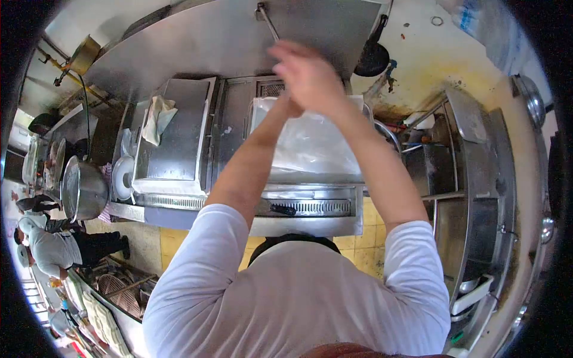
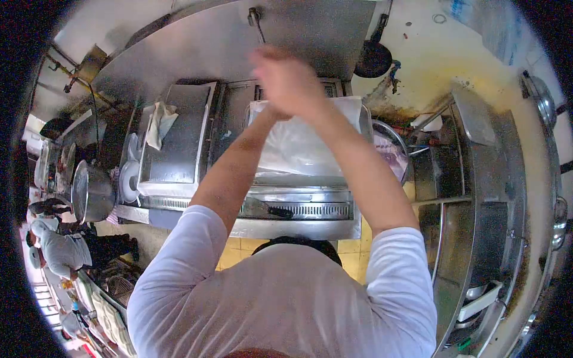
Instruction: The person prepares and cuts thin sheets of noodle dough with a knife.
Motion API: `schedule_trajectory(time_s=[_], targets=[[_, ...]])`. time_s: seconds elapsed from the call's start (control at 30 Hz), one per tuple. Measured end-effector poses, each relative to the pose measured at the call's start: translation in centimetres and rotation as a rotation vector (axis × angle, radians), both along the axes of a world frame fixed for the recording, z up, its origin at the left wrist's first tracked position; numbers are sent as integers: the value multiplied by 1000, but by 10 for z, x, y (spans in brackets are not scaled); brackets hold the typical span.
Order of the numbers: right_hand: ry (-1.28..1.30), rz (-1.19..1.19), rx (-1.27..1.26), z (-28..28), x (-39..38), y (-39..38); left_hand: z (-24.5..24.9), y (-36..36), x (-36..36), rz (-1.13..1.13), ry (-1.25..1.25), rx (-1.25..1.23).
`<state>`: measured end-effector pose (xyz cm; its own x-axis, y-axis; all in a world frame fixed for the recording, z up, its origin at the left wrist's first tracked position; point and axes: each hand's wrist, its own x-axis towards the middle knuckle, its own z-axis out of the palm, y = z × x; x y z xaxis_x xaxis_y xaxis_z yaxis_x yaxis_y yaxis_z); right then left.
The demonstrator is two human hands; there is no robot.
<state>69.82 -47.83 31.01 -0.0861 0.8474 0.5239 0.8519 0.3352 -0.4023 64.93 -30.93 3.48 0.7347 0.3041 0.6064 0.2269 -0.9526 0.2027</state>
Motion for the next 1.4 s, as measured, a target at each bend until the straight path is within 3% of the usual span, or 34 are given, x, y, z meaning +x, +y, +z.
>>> schedule_trajectory(time_s=[0.03,0.1,0.13,0.27,0.33,0.4,0.5,0.6,0.63,0.67,0.73,0.83,0.93,1.2,1.4], targets=[[1,-4,1,-5,-11,6,2,-3,2,-4,1,1],[-364,129,139,-29,-20,16,23,-14,6,24,172,-74],[-366,126,141,-41,-11,20,34,-19,7,40,259,-113],[-712,-254,-69,-52,56,41,75,-37,2,124,616,-285],[-492,-374,9,-87,115,71,70,-47,-8,160,714,-338],[-599,-470,-41,-79,139,60,42,-47,-22,344,668,-257],[-660,-452,-86,-89,128,24,61,-79,-44,394,658,-242],[-256,-278,-258,-148,101,-28,70,-100,-62,385,719,-304],[-86,-256,-456,-159,83,-56,70,-105,-66,413,729,-316],[-5,-182,-396,-175,70,-84,67,-111,-72,421,770,-302],[191,-51,-655,-201,39,-140,59,-129,-87,487,840,-327],[270,-55,-573,-252,34,-160,63,-145,-85,475,837,-243],[300,-5,-482,-287,44,-160,64,-166,-97,437,822,-197],[319,-147,-618,-312,57,-143,82,-205,-134,488,856,-193],[17,-165,-648,-329,67,-127,100,-238,-207,558,869,-271]])
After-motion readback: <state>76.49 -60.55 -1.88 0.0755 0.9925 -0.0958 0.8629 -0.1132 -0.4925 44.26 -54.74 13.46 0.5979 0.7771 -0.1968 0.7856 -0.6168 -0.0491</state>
